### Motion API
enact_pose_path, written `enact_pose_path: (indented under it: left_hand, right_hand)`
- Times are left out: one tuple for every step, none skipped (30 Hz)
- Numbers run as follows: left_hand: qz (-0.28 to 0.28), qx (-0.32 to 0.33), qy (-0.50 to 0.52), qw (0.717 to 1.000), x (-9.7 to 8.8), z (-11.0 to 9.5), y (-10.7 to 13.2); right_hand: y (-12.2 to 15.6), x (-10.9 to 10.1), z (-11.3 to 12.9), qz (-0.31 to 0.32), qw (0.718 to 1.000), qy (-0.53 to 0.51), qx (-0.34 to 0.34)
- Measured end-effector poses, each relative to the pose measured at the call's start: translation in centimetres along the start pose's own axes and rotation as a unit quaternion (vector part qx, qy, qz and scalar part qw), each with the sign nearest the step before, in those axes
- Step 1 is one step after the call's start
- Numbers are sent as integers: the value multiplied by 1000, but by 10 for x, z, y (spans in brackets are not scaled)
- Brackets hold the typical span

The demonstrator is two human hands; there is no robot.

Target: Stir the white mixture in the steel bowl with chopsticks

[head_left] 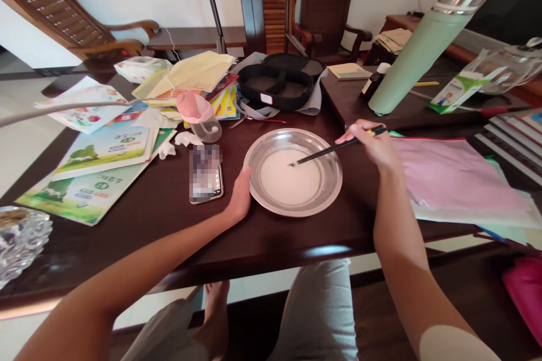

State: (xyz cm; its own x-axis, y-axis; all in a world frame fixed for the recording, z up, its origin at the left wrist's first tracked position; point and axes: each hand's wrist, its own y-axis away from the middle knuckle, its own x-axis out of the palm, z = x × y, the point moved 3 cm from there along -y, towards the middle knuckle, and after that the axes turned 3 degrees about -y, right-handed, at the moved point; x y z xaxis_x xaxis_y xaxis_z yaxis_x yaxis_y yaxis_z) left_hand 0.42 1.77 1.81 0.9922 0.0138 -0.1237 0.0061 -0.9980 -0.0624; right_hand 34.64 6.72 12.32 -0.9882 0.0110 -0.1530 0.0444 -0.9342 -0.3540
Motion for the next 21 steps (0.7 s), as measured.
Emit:
enact_pose_path:
  left_hand:
    - [3,1,-2,1000,0,-2,0]
    - [4,2,-5,1000,0,-3,1]
    - [4,2,-10,1000,0,-4,1]
    - [1,3,-14,1000,-1,-4,1]
    - [-3,2,-18,1000,-1,-4,0]
    - [-8,2,-20,1000,-1,-2,0]
    - [-11,1,-20,1000,-1,-1,0]
    - [-12,-1,-17,1000,-1,1,-1]
    - [-13,-3,-13,1000,-1,2,-1]
    - [-12,-3,-9,1000,-1,4,-1]
    - [-11,-1,-6,1000,-1,4,-1]
    - [-10,0,-5,1000,-1,4,-1]
    - [-8,3,-6,1000,-1,3,-1]
    - [-5,4,-7,1000,0,2,-1]
    - [-3,5,-7,1000,-1,0,0]
    - [0,5,-7,1000,-1,-1,0]
    - [2,4,-7,1000,-1,-1,0]
    - [4,5,-6,1000,-1,-1,0]
    - [4,7,-7,1000,-1,0,0]
    - [4,10,-11,1000,-1,1,0]
    - [3,15,-15,1000,-1,4,-1]
  right_hand:
    - [0,-5,-1,-7,1000,-7,-1]
    - [0,-6,-2,-1,1000,-14,2]
    - [1,-5,-2,20,1000,-20,11]
    - [2,0,-2,50,998,-26,22]
    - [2,7,-1,84,996,-29,33]
    - [3,15,0,116,992,-28,44]
    - [4,23,2,134,990,-24,43]
    - [4,28,4,136,990,-16,39]
    - [3,30,5,129,991,-10,32]
    - [3,29,6,112,993,-4,24]
    - [2,25,5,86,996,3,17]
    - [1,18,4,56,998,8,11]
    - [0,10,2,27,1000,11,7]
    - [0,1,0,-2,1000,14,4]
    - [0,-5,-1,-18,1000,10,0]
    - [0,-9,-3,-19,1000,3,-2]
    - [0,-9,-3,-7,1000,-6,-1]
    - [1,-5,-3,20,1000,-15,4]
    - [2,2,-3,54,998,-22,11]
    - [3,11,-2,93,995,-26,19]
    - [4,20,0,123,992,-27,26]
